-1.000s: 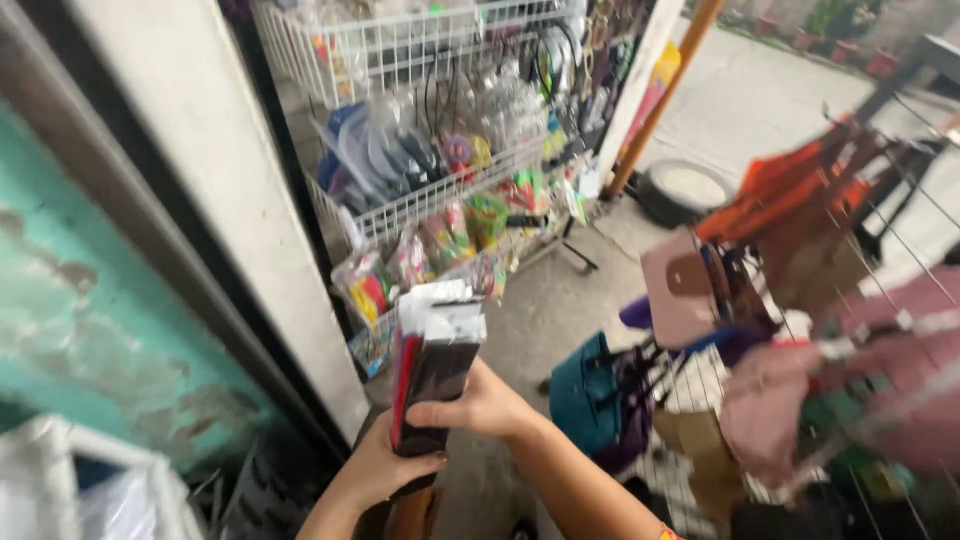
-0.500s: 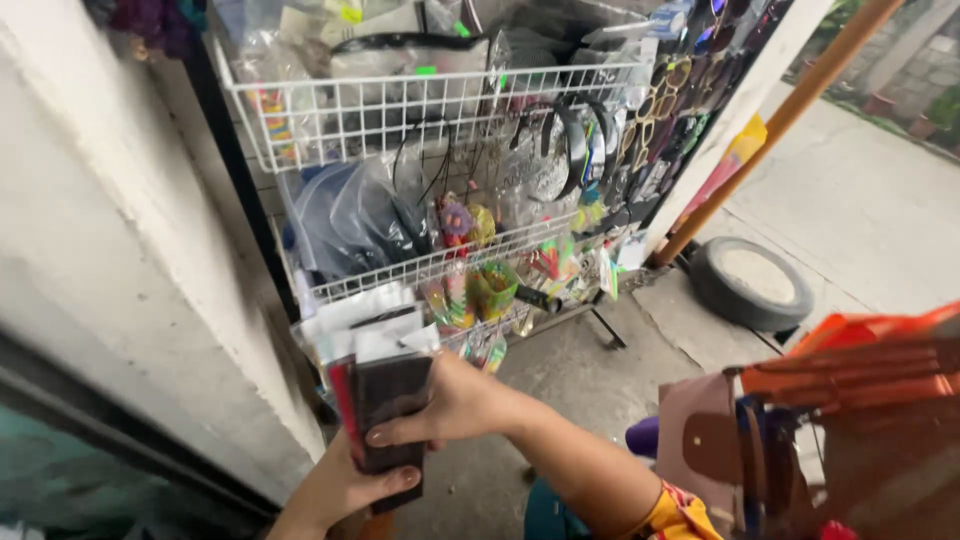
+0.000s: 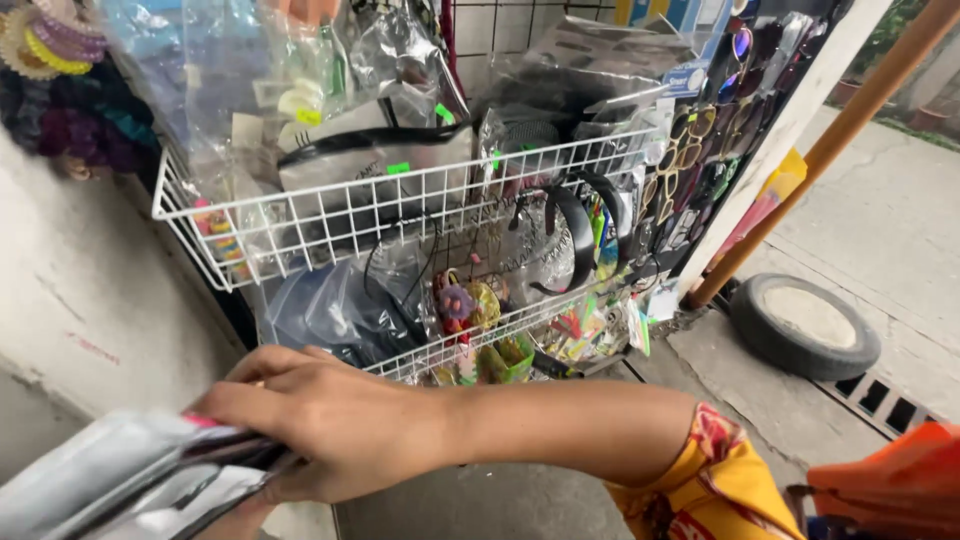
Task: The person picks up various packaged items, including colorful plastic cases and small pouches, from a blue shelf and places them into a white wire basket. They then move to a different shelf to pick up a small pink item and a bottle of liquid before returning to the first shelf to pick up a small cloth item.
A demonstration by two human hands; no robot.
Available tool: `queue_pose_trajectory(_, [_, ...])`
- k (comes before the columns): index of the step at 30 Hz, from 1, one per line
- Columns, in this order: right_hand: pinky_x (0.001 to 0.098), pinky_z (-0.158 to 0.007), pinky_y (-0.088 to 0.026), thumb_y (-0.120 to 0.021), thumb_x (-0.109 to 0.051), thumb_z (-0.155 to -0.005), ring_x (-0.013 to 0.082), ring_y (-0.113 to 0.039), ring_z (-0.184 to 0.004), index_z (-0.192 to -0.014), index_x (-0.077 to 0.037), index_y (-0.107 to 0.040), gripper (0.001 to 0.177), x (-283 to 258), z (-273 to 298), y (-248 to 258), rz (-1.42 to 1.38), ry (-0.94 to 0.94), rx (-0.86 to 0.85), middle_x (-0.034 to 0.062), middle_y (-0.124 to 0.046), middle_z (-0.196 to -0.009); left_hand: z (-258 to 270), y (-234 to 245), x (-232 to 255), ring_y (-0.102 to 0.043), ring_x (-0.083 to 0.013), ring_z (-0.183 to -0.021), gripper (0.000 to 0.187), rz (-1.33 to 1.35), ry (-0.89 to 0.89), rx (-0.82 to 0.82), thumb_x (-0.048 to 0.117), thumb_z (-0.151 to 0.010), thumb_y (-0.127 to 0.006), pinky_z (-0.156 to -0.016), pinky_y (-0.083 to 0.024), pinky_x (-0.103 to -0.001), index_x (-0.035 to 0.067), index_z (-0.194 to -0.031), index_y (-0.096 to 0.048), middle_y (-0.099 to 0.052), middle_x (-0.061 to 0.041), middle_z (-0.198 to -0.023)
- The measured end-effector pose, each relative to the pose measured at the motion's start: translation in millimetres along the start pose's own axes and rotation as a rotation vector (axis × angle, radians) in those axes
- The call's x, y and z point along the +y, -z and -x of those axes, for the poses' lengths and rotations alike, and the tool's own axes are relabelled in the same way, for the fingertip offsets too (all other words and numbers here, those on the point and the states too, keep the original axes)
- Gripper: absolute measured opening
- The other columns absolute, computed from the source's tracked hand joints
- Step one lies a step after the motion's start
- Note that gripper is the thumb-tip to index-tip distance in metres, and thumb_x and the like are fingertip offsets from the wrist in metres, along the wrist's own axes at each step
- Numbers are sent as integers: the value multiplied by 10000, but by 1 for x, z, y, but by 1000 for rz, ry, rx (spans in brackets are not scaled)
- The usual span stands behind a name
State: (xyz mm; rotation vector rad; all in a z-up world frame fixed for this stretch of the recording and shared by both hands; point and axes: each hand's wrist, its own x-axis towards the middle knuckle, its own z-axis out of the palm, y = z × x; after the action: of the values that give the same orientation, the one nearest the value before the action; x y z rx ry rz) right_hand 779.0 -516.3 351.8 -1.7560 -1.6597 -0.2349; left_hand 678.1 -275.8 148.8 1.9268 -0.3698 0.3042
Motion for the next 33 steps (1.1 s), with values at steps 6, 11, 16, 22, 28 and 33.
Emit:
queue_pose_trajectory(6, [359, -1261, -416, -740, -444, -1001, 250, -507, -1435, -1551, -119, -396, 725, 27, -36, 119, 94, 206, 16, 30, -507, -1572, -101, 52, 44, -727, -245, -1146, 418, -7, 237, 145, 56, -793, -759, -1051, -518, -363, 46, -1180, -601, -723, -162, -1137])
queue_pose_trajectory(11, [402, -1071, -515, -791, -258, -965, 281, -633, -1237, -1442, -137, -546, 550, 117, -56, 188, 492, -30, 79, 96, -641, -1326, -82, 74, -23, -710, -205, -1138, 355, 35, -80, 378, 19, -858, -664, -1034, -546, -352, 2, -1184, -526, -722, -161, -1154])
queue_pose_trajectory(16, [478, -980, -466, -756, -207, -907, 314, -647, -1130, -1382, -127, -566, 517, 156, -41, 194, 569, -92, -68, 112, -664, -1179, -74, 64, -13, -726, -210, -1153, 273, -60, -143, 499, -22, -893, -640, -1055, -573, -374, -1, -1158, -577, -723, -155, -1131])
queue_pose_trajectory(22, [489, -1017, -437, -711, -146, -901, 324, -644, -1148, -1291, -96, -617, 405, 147, -12, 182, 687, -5, -167, 119, -675, -1196, -77, 32, 30, -690, -251, -1180, 394, 131, 158, 671, -86, -893, -604, -1063, -535, -405, -30, -1271, -508, -703, -208, -1199])
queue_pose_trajectory(28, [476, -1040, -452, -665, -89, -933, 339, -654, -1145, -1309, -36, -610, 383, 140, -6, 177, 742, 113, -132, 140, -679, -1203, -87, 17, 78, -722, -241, -1092, 322, 39, 76, 649, -115, -848, -647, -1018, -569, -387, -83, -1168, -626, -741, -214, -1105])
queue_pose_trajectory(33, [472, -1066, -464, -638, -45, -926, 333, -666, -1115, -1331, -17, -606, 407, 141, -6, 173, 795, 157, -101, 143, -682, -1173, -90, 2, 99, -723, -271, -1050, 272, 24, -20, 818, -147, -911, -638, -1040, -582, -420, -115, -1180, -613, -703, -216, -1070])
